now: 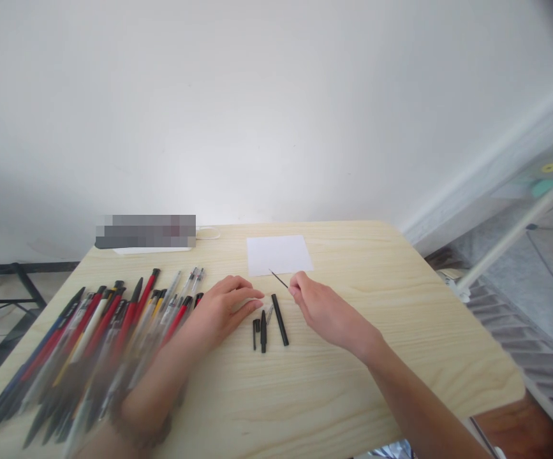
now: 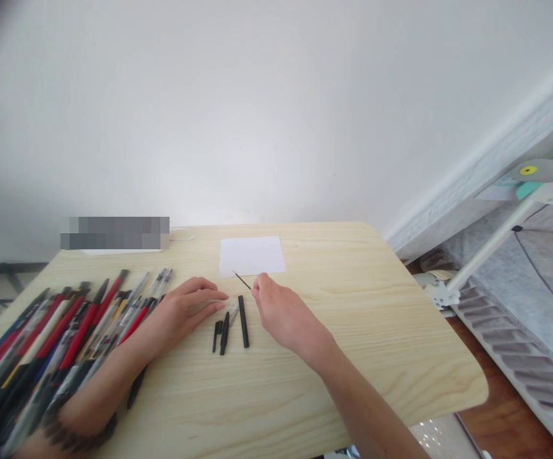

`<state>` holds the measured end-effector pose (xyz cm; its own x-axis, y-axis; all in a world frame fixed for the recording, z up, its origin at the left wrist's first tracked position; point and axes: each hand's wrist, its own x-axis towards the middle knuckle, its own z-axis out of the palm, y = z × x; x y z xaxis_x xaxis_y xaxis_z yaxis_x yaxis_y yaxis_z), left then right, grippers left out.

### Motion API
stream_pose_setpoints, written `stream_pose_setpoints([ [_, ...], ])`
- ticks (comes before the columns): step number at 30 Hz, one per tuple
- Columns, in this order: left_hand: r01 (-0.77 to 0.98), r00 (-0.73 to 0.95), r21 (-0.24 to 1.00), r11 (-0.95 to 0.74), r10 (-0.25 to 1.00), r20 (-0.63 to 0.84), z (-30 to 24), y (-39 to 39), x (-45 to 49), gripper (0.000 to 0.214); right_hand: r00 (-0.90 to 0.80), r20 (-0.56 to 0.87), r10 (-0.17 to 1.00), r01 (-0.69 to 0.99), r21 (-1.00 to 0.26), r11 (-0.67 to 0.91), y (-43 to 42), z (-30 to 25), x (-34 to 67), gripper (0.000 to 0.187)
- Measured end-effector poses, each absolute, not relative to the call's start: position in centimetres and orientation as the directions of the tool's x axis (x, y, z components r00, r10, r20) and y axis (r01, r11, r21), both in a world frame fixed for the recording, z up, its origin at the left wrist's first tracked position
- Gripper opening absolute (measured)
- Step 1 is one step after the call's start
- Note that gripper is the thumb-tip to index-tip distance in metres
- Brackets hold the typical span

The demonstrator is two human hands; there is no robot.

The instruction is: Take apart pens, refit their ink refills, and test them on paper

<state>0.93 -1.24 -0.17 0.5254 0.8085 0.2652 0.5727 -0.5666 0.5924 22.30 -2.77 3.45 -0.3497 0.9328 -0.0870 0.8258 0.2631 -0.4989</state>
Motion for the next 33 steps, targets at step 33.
stream_pose_setpoints([
  [33,0.493,0.237,0.863,-0.109,0.971,-0.013,0.5,-1.6,1.9,0.030,-0.465,0.161,0.871,0.581,-0.687,0.437,-2.8,0.0,21.5,0.007],
])
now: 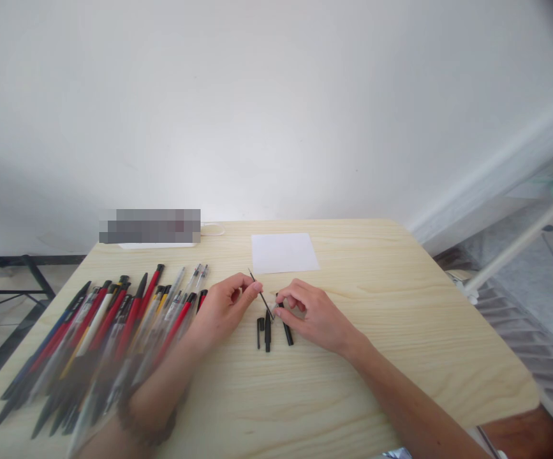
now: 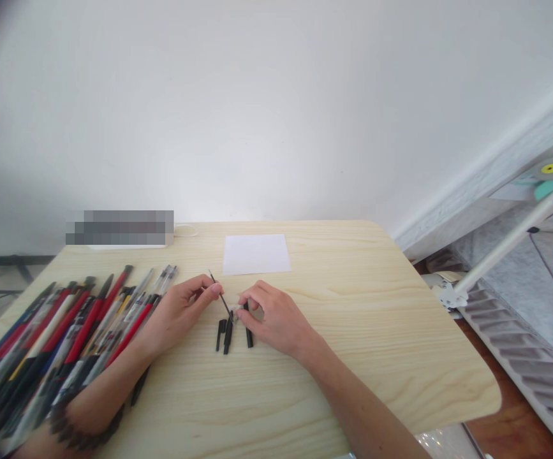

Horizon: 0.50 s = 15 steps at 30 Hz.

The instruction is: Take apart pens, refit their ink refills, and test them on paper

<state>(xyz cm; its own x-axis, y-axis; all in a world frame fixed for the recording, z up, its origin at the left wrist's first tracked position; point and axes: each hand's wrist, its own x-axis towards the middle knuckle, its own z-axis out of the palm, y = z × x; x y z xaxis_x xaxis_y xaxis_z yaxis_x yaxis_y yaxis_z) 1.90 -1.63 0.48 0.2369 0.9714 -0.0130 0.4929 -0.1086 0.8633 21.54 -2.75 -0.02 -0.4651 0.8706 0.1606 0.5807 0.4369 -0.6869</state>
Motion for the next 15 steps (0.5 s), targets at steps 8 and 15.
stream_pose_setpoints([
  [8,0.663,0.205,0.720,-0.205,0.975,0.088,-0.1,-1.2,1.4,0.031,-0.413,0.049,0.910,0.745,-0.557,0.368,-2.7,0.4,21.8,0.014],
  [15,0.805,0.251,0.506,-0.310,0.950,0.184,-0.7,-1.1,1.2,0.031,-0.417,0.021,0.908,0.856,-0.325,0.401,-2.7,0.6,21.9,0.025],
])
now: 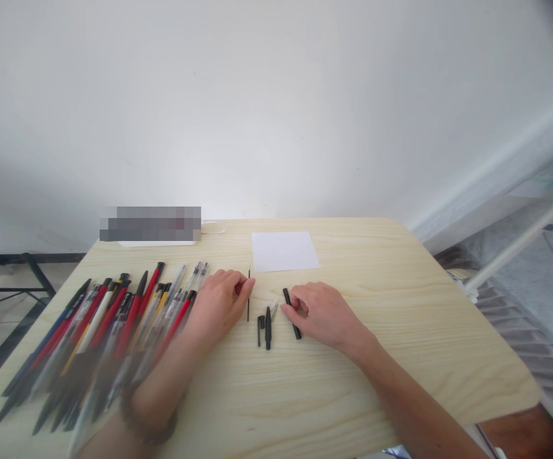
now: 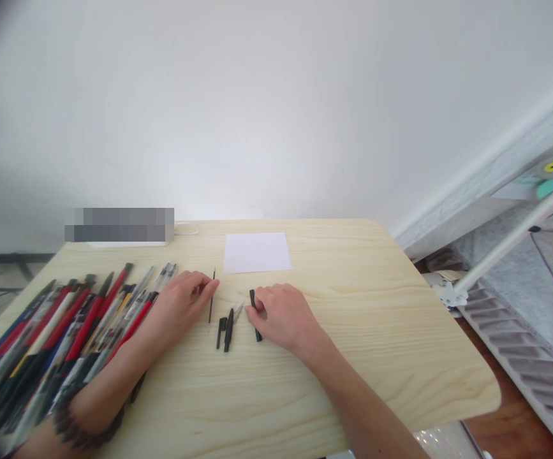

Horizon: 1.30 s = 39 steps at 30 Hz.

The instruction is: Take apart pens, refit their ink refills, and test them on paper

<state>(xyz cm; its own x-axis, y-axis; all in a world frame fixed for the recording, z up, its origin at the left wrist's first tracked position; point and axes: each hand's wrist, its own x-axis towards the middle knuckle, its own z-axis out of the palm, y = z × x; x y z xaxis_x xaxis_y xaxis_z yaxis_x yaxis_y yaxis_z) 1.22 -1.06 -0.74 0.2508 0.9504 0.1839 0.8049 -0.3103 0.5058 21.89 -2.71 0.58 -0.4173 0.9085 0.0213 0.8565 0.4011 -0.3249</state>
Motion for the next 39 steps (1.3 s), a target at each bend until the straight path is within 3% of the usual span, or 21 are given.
stream_pose_setpoints([
  [5,0.864,0.278,0.369,-0.343,0.935,0.219,-0.86,-1.35,1.25,0.032,-0.410,0.023,0.912,0.885,-0.231,0.404,-2.82,0.47,21.88,0.025],
  [15,0.875,0.307,0.299,-0.380,0.915,0.262,-0.81,-1.42,1.49,0.030,-0.403,0.024,0.915,0.890,-0.223,0.398,-2.74,0.45,21.87,0.024],
  [25,0.827,0.302,0.410,-0.384,0.920,0.251,-0.46,-1.43,1.59,0.028,-0.363,0.012,0.932,0.878,-0.330,0.346,-2.80,0.69,21.90,0.032],
  [31,0.731,0.224,0.578,-0.363,0.927,0.300,0.09,-1.55,1.85,0.028,-0.342,0.095,0.935,0.837,-0.422,0.349,-2.80,1.00,21.68,0.026],
  [39,0.791,0.250,0.497,-0.358,0.930,0.271,-0.36,-1.38,1.80,0.027,-0.350,0.087,0.933,0.836,-0.420,0.353,-2.86,0.47,21.64,0.025],
])
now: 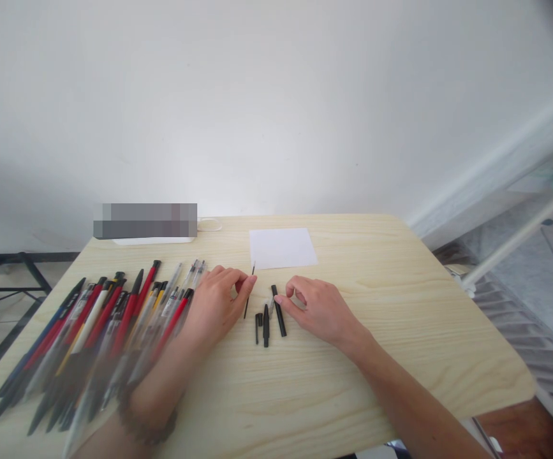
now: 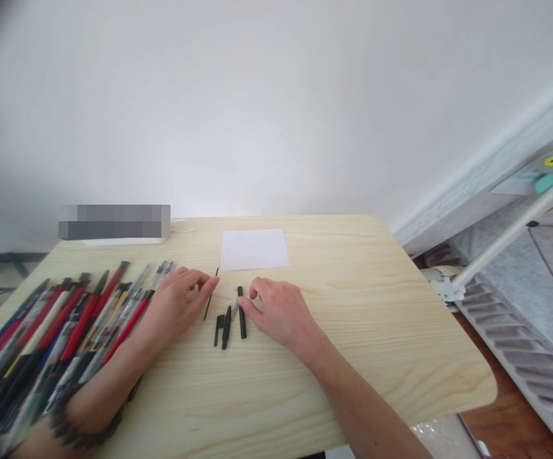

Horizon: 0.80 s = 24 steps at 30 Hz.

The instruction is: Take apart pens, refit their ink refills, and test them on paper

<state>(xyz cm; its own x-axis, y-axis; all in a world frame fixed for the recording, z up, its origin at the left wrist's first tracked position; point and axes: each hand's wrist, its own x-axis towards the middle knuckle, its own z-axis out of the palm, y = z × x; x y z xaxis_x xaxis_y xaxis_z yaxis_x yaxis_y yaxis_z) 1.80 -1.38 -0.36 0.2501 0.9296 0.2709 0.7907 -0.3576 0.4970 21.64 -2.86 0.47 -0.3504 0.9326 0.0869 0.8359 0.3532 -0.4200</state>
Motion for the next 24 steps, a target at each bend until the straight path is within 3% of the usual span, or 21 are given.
stream_pose_setpoints([
  [6,0.856,0.273,0.375,-0.355,0.928,0.254,-0.9,-1.3,1.6,0.026,-0.400,0.032,0.916,0.856,-0.344,0.385,-3.0,0.5,21.3,0.028],
  [11,0.848,0.286,0.385,-0.364,0.926,0.247,-0.9,-1.3,1.6,0.027,-0.353,0.011,0.936,0.927,-0.134,0.351,-3.3,0.8,21.2,0.018],
  [14,0.814,0.310,0.422,-0.399,0.913,0.266,-0.9,-1.3,1.6,0.026,-0.304,-0.014,0.953,0.951,-0.072,0.302,-3.4,1.0,21.1,0.020],
  [18,0.734,0.322,0.531,-0.424,0.905,0.277,-0.7,-1.3,1.6,0.024,-0.344,-0.033,0.938,0.920,-0.212,0.330,-3.3,1.3,21.3,0.021],
  [24,0.545,0.337,0.745,-0.386,0.914,0.226,0.1,-1.4,1.7,0.022,-0.539,0.101,0.836,0.723,-0.453,0.521,-3.3,1.7,20.6,0.017],
])
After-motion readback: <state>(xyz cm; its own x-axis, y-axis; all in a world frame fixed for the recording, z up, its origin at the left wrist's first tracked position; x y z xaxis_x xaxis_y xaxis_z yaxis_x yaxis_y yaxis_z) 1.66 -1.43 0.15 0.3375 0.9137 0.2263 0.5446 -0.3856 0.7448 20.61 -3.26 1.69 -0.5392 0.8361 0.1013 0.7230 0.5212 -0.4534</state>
